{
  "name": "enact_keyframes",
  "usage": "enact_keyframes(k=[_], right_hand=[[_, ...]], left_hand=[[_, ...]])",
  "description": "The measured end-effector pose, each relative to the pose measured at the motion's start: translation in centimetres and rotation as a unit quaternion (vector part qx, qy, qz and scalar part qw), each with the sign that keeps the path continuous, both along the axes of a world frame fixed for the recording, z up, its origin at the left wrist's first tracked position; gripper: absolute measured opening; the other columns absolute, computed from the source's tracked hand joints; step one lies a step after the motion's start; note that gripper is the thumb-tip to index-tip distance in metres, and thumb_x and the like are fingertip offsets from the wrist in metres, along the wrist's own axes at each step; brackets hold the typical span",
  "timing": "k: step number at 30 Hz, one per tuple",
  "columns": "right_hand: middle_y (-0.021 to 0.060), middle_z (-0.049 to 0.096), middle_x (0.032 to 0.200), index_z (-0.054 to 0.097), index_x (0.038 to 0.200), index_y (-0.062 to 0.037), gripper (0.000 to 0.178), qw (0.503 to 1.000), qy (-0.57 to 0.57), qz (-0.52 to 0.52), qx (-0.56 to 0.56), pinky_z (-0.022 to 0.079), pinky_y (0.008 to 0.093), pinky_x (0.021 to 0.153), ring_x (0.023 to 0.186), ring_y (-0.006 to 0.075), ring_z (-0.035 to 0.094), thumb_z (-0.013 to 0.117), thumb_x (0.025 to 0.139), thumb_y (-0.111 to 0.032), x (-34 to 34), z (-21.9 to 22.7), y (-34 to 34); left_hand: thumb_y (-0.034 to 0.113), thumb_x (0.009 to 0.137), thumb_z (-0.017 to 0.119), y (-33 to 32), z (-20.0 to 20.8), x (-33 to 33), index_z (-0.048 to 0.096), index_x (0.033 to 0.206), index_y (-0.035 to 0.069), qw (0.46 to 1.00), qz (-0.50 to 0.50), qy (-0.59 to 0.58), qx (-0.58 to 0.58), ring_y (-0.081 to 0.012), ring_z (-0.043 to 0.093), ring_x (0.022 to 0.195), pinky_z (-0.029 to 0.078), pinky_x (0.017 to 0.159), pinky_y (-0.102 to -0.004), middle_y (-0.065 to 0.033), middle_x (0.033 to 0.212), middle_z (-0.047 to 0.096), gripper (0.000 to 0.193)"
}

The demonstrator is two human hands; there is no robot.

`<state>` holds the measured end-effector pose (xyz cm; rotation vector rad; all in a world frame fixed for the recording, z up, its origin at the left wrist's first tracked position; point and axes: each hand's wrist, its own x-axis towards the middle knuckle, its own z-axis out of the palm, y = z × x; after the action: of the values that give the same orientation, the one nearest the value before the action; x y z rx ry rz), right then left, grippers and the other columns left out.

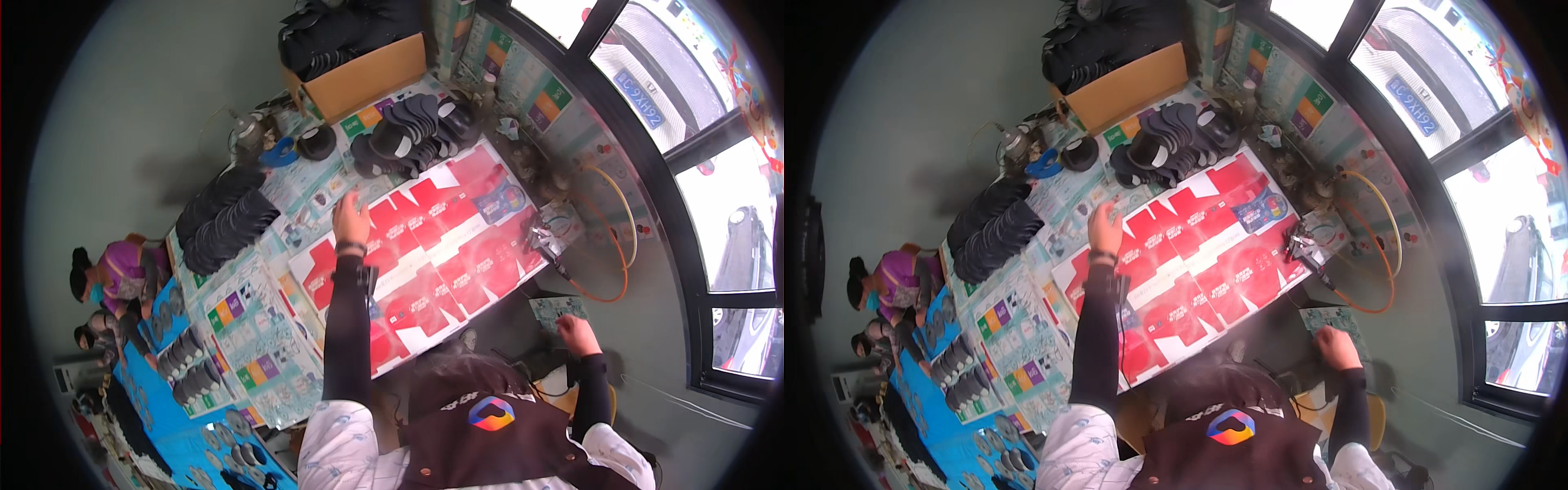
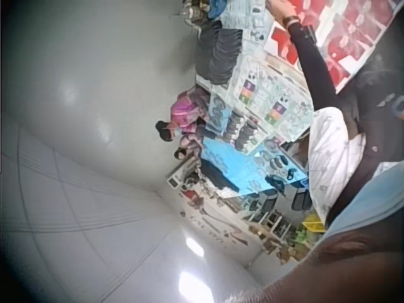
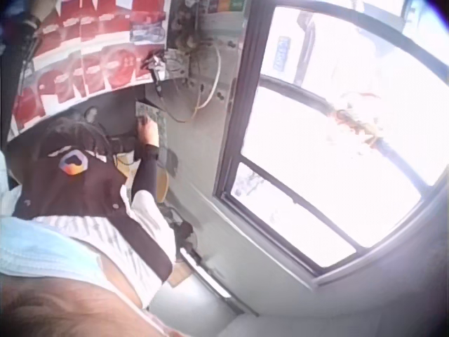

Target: Apply adhesive or sealant to shoe components using a specialized applicator tool in a factory setting.

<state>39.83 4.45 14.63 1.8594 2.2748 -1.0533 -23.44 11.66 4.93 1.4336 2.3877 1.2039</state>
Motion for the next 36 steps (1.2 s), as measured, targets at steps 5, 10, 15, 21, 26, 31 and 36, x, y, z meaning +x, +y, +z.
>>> enact_keyframes(k=[5,10,15,21,26,31,36], right_hand=[[0.0219,0.069,0.082,0.069,0.093,0.0003,0.015,0.992,-0.089,-0.079,0.047,0.055,0.0424,0.07,0.078,0.0391,0.07,0.067,0.09,-0.015,3.8,2.2,-3.9],[0.0242,0.068,0.084,0.068,0.092,0.0012,0.018,0.98,-0.111,-0.157,0.055,0.054,0.0451,0.071,0.08,0.0421,0.069,0.067,0.092,-0.017,6.1,4.0,-6.5],[0.0248,0.069,0.087,0.068,0.094,0.0014,0.017,0.981,-0.091,-0.173,0.021,0.054,0.0464,0.074,0.085,0.0449,0.067,0.066,0.091,-0.015,7.1,3.8,-4.8],[0.0233,0.069,0.089,0.069,0.098,-0.001,0.016,0.997,-0.03,-0.066,-0.025,0.054,0.0491,0.074,0.086,0.0439,0.068,0.064,0.093,-0.016,6.5,0.9,5.2],[0.0203,0.062,0.112,0.064,0.111,-0.0038,0.029,0.989,0.082,0.095,0.084,0.053,0.0483,0.089,0.105,0.0412,0.061,0.066,0.083,-0.009,2.2,-4.3,15.9],[0.0177,0.053,0.135,0.051,0.132,-0.0037,0.06,0.971,-0.064,0.181,0.143,0.056,0.0476,0.097,0.128,0.0395,0.052,0.074,0.076,-0.012,-2.3,-11.4,21.8],[0.0175,0.051,0.138,0.045,0.142,-0.002,0.067,0.947,-0.09,0.227,0.211,0.059,0.0438,0.091,0.128,0.0399,0.052,0.073,0.083,-0.016,-1.3,-17.5,22.9]], left_hand=[[0.011,0.083,0.077,14.3,3.8,-0.7,0.065,0.121,0.017,0.986,-0.024,0.164,0.024,-0.0325,0.056,0.115,0.048,0.096,-0.046,-0.0082,0.117,0.06,0.04],[0.008,0.086,0.07,19.2,3.9,-0.9,0.072,0.111,0.019,0.963,-0.109,0.245,0.014,-0.0298,0.056,0.104,0.048,0.091,-0.0454,-0.0051,0.104,0.057,0.028],[0.011,0.086,0.066,19.9,4.1,0.1,0.069,0.1,0.018,0.944,-0.129,0.303,0.03,-0.0282,0.055,0.099,0.047,0.086,-0.0423,-0.0042,0.098,0.054,0.017],[0.014,0.088,0.059,17.5,4.7,0.0,0.063,0.099,0.015,0.88,-0.142,0.454,-0.004,-0.0283,0.057,0.104,0.048,0.086,-0.0448,-0.0049,0.105,0.06,0.012],[0.009,0.094,0.066,5.2,9.5,3.3,0.059,0.12,0.0,0.991,-0.006,0.127,-0.039,-0.037,0.065,0.107,0.051,0.094,-0.0444,-0.017,0.114,0.067,0.029],[0.023,0.106,0.059,-14.5,9.1,12.7,0.064,0.12,-0.003,0.969,0.148,-0.184,-0.077,-0.0159,0.063,0.106,0.05,0.095,-0.0324,-0.0084,0.115,0.068,0.03],[0.019,0.108,0.055,-29.6,7.9,28.2,0.06,0.13,-0.001,0.775,0.302,-0.555,0.014,-0.0128,0.065,0.096,0.054,0.081,-0.0287,-0.0032,0.114,0.068,0.03]])
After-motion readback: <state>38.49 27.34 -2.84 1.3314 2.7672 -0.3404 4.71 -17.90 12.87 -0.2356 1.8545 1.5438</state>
